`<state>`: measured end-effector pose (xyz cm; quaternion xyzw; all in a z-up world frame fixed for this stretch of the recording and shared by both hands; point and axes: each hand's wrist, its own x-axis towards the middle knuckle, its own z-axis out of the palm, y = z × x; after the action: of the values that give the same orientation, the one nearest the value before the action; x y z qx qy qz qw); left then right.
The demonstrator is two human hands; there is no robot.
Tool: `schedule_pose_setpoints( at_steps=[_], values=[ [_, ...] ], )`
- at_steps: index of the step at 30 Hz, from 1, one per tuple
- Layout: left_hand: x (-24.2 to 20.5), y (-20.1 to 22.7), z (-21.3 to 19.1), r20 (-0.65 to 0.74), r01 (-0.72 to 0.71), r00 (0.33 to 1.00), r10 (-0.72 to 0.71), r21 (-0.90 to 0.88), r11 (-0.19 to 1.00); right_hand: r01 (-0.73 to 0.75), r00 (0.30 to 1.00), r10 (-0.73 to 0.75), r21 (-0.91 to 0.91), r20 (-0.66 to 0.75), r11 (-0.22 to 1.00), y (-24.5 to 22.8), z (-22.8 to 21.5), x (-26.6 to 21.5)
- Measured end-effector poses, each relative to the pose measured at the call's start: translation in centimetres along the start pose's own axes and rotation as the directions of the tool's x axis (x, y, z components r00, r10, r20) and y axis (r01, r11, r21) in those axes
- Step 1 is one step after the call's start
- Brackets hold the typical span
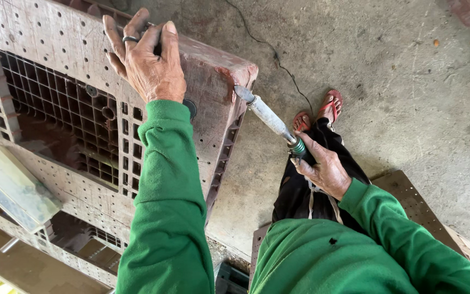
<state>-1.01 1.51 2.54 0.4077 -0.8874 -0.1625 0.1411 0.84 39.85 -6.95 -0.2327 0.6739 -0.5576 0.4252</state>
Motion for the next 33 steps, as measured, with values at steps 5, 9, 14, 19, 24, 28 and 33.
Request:
schedule_pose_setpoints(
  at_steps=[5, 9, 14, 19, 24, 28, 33],
  values=[
    [-0.1, -0.3, 0.2, -0.005, -0.019, 1.000, 0.019, 0.010, 1.000, -0.031, 0.999, 0.033, 0.081, -0.028, 0.996, 0.9, 0.3, 0.1],
    [0.0, -0.4, 0.3, -0.009, -0.032, 0.999, 0.032, 0.015, 0.999, -0.088, 0.993, 0.084, -0.041, -0.087, 0.995, 0.9, -0.1, -0.1],
    [0.1, -0.5, 0.3, -0.001, -0.016, 1.000, 0.016, 0.019, 1.000, 0.042, 0.997, -0.042, 0.006, -0.068, 0.999, 0.3, 0.6, -0.9],
    [0.2, -0.9, 0.5, -0.012, -0.058, 0.998, 0.059, 0.034, 0.998, 0.038, 0.996, -0.040, -0.023, -0.075, 0.999, 0.5, 1.4, -0.8],
    [0.0, -1.3, 0.6, 0.007, -0.063, 0.998, 0.063, 0.044, 0.997, -0.016, 1.000, 0.016, 0.021, -0.017, 1.000, 0.5, 2.3, -2.0],
    [0.2, -1.7, 0.9, -0.006, -0.062, 0.998, 0.062, 0.013, 0.998, -0.046, 0.999, 0.047, 0.074, -0.015, 0.996, 1.1, 2.9, -3.6],
    [0.0, -3.9, 2.0, -0.045, -0.045, 0.998, 0.040, -0.108, 0.993, -0.172, 0.975, 0.202, 0.253, -0.097, 0.952, 1.8, 3.5, -6.6]
  ],
)
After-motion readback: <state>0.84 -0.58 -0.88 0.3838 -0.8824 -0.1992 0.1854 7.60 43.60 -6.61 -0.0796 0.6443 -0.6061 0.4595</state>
